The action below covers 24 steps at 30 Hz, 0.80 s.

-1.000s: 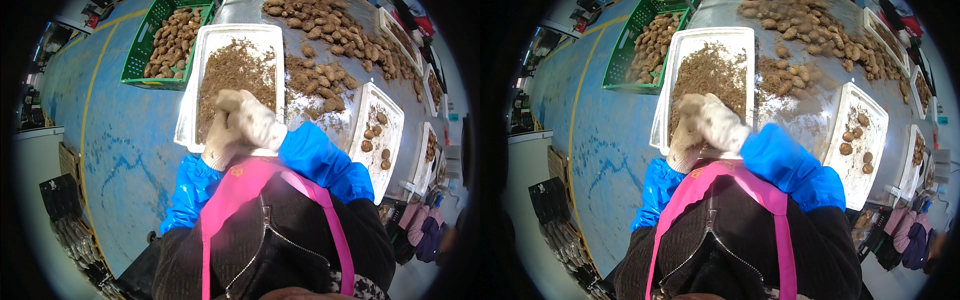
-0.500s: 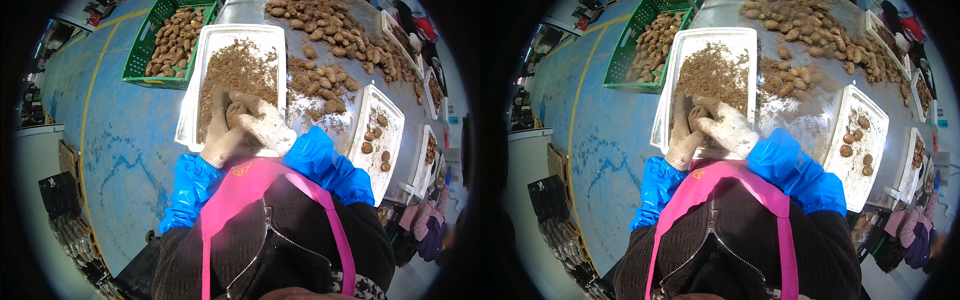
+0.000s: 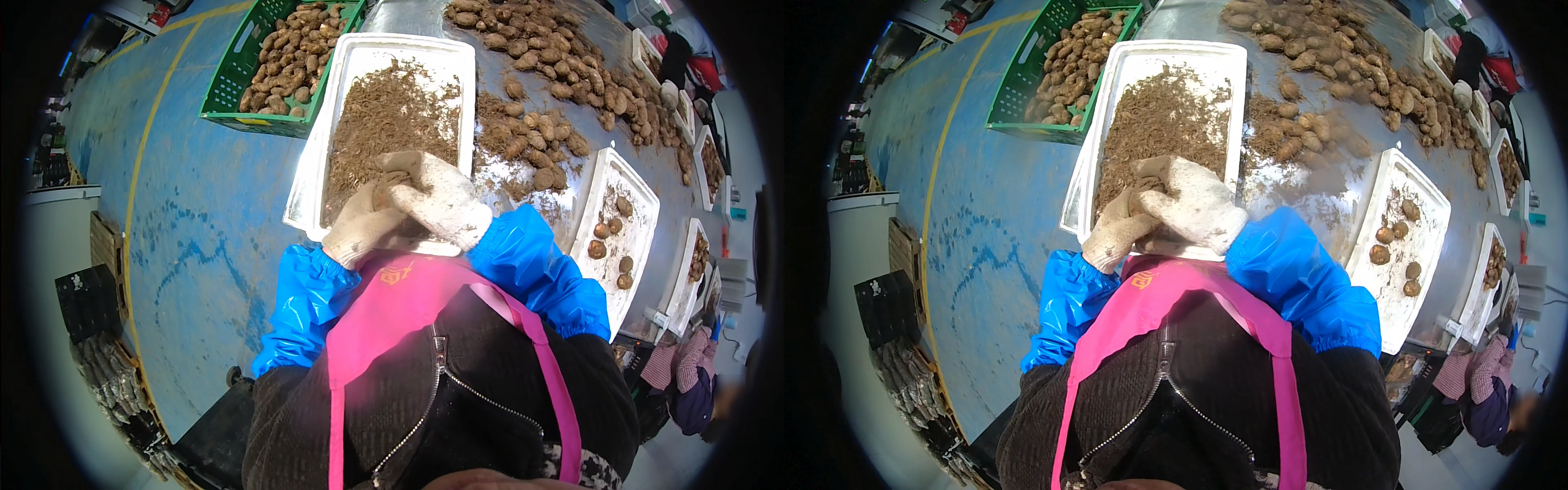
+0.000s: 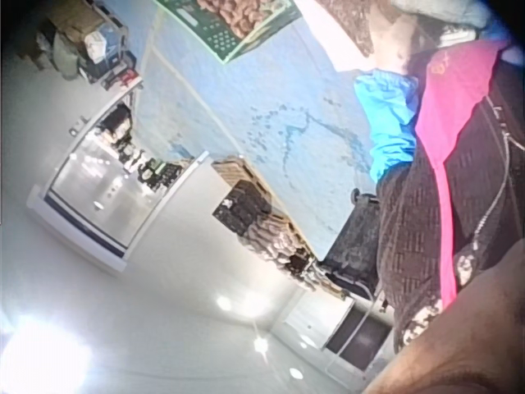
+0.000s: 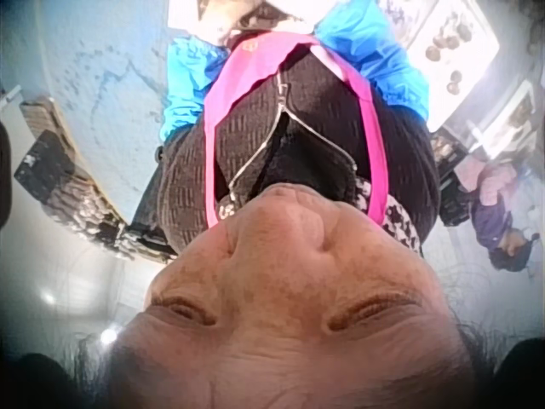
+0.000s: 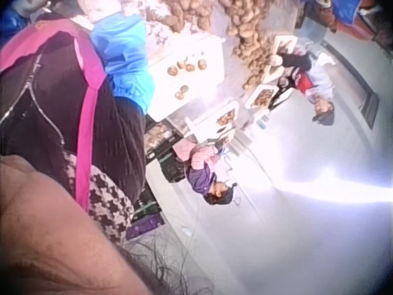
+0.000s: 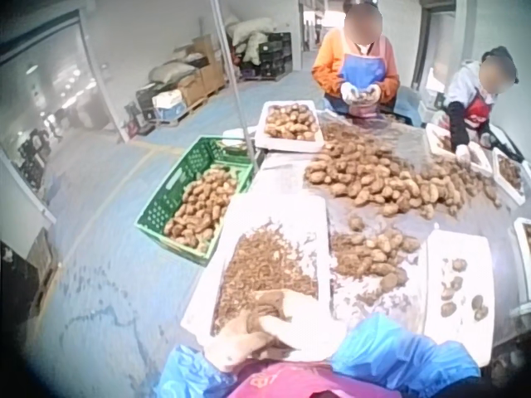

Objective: The person repeatedly picks up brown nuts, rubs them in a tray of brown granular material, and places them on a white tray. The process is repeated continuously with multiple nuts.

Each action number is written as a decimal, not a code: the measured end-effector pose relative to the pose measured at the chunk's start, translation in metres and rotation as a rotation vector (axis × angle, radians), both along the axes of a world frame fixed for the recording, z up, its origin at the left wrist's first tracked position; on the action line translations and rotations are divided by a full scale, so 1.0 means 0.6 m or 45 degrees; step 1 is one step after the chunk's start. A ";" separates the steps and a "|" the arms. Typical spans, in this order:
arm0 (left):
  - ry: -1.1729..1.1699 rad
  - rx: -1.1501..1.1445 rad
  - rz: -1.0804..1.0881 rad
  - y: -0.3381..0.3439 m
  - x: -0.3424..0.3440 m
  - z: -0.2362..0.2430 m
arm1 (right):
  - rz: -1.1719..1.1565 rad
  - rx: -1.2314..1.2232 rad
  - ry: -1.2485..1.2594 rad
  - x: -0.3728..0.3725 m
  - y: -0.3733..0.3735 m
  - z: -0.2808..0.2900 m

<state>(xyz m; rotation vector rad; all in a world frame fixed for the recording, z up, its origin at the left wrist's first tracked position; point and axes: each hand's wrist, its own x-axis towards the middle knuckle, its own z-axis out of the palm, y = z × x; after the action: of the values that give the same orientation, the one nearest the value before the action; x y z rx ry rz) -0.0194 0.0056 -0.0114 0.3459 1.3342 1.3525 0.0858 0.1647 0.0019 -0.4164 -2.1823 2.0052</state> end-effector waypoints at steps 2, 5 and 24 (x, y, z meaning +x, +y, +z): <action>0.268 -0.058 -0.041 0.007 0.008 -0.011 | -0.039 0.360 -0.092 -0.010 0.009 0.001; 0.504 -0.064 0.018 0.011 0.020 -0.029 | -0.043 0.480 -0.371 -0.039 0.038 -0.010; -0.397 0.123 0.064 -0.001 0.004 -0.010 | 0.054 -1.083 0.133 0.031 0.006 0.012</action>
<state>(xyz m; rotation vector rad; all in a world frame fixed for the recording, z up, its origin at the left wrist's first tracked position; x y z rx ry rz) -0.0173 0.0049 -0.0172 0.1586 1.0268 1.4499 0.1047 0.1684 0.0089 -0.3326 -1.1835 2.8179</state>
